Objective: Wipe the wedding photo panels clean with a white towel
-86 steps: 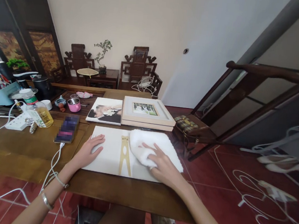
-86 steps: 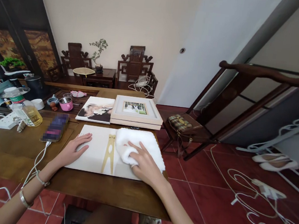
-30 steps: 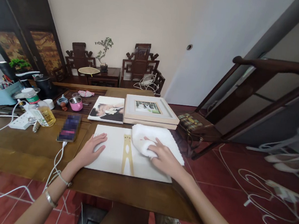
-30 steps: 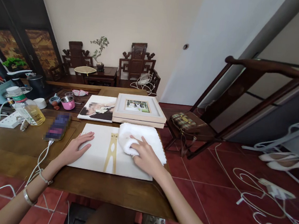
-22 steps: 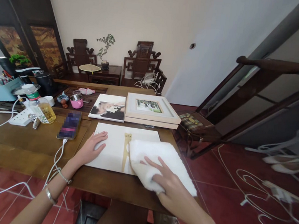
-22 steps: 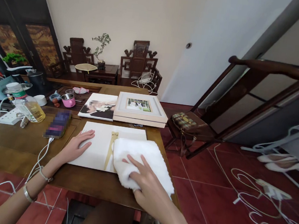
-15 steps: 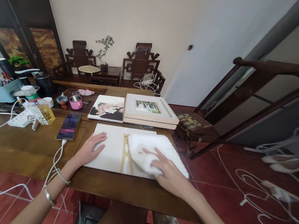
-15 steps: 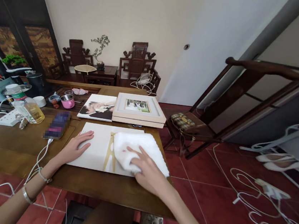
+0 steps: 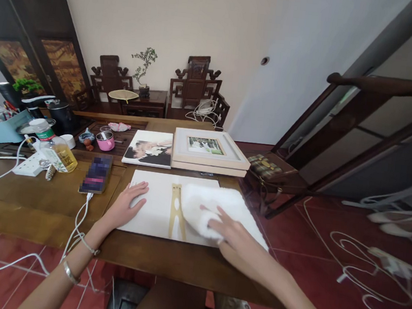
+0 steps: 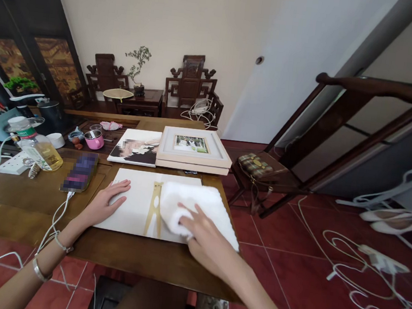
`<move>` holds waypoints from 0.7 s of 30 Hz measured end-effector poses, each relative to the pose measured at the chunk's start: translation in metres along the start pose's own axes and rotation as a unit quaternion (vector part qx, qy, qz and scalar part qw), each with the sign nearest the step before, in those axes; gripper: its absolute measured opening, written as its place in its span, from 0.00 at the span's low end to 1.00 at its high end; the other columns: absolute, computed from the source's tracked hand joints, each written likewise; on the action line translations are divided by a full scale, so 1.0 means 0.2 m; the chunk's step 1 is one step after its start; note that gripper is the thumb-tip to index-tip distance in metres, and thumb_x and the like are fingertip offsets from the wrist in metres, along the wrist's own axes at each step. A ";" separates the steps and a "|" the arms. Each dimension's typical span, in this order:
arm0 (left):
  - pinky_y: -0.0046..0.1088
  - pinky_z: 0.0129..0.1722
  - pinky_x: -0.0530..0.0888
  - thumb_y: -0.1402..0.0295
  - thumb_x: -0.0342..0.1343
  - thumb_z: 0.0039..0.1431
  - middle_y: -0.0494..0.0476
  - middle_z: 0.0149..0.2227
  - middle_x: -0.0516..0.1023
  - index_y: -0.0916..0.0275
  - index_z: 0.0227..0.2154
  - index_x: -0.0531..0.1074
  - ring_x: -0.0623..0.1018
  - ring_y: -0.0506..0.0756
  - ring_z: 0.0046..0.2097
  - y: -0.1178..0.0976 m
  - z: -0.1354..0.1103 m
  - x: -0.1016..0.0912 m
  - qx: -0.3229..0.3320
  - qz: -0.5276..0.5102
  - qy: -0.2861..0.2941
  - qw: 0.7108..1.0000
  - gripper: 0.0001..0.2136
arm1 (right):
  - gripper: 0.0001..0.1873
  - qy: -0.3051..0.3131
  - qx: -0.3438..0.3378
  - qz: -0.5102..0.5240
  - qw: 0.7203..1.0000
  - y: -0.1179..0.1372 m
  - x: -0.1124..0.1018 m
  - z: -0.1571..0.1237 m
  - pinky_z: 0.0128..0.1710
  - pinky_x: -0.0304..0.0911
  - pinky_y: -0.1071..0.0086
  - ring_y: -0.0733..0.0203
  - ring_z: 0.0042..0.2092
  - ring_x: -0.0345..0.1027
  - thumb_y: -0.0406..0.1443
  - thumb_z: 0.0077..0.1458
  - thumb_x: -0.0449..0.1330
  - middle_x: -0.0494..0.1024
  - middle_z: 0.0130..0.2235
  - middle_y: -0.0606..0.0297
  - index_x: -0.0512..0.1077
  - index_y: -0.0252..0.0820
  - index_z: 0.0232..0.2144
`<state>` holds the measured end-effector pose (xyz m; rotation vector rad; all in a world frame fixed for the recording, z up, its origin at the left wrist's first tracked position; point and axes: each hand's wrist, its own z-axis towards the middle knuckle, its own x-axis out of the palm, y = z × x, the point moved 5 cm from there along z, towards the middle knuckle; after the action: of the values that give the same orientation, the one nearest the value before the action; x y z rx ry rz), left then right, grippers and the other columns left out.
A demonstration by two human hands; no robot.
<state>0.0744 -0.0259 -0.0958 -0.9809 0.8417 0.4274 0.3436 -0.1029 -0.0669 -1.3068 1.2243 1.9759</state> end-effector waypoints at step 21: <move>0.47 0.63 0.50 0.64 0.47 0.61 0.59 0.59 0.66 0.59 0.52 0.67 0.62 0.57 0.62 0.00 0.00 0.01 -0.002 0.004 0.013 1.000 0.17 | 0.11 0.039 -0.057 -0.080 0.994 -0.10 0.00 0.26 0.62 0.38 0.44 0.48 0.65 0.40 0.27 0.50 0.49 0.64 0.58 0.50 0.69 0.38 0.33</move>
<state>0.0754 -0.0269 -0.0970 -0.9883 0.8675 0.4234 0.3337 -0.0484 -0.0677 -1.5014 1.0196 1.9197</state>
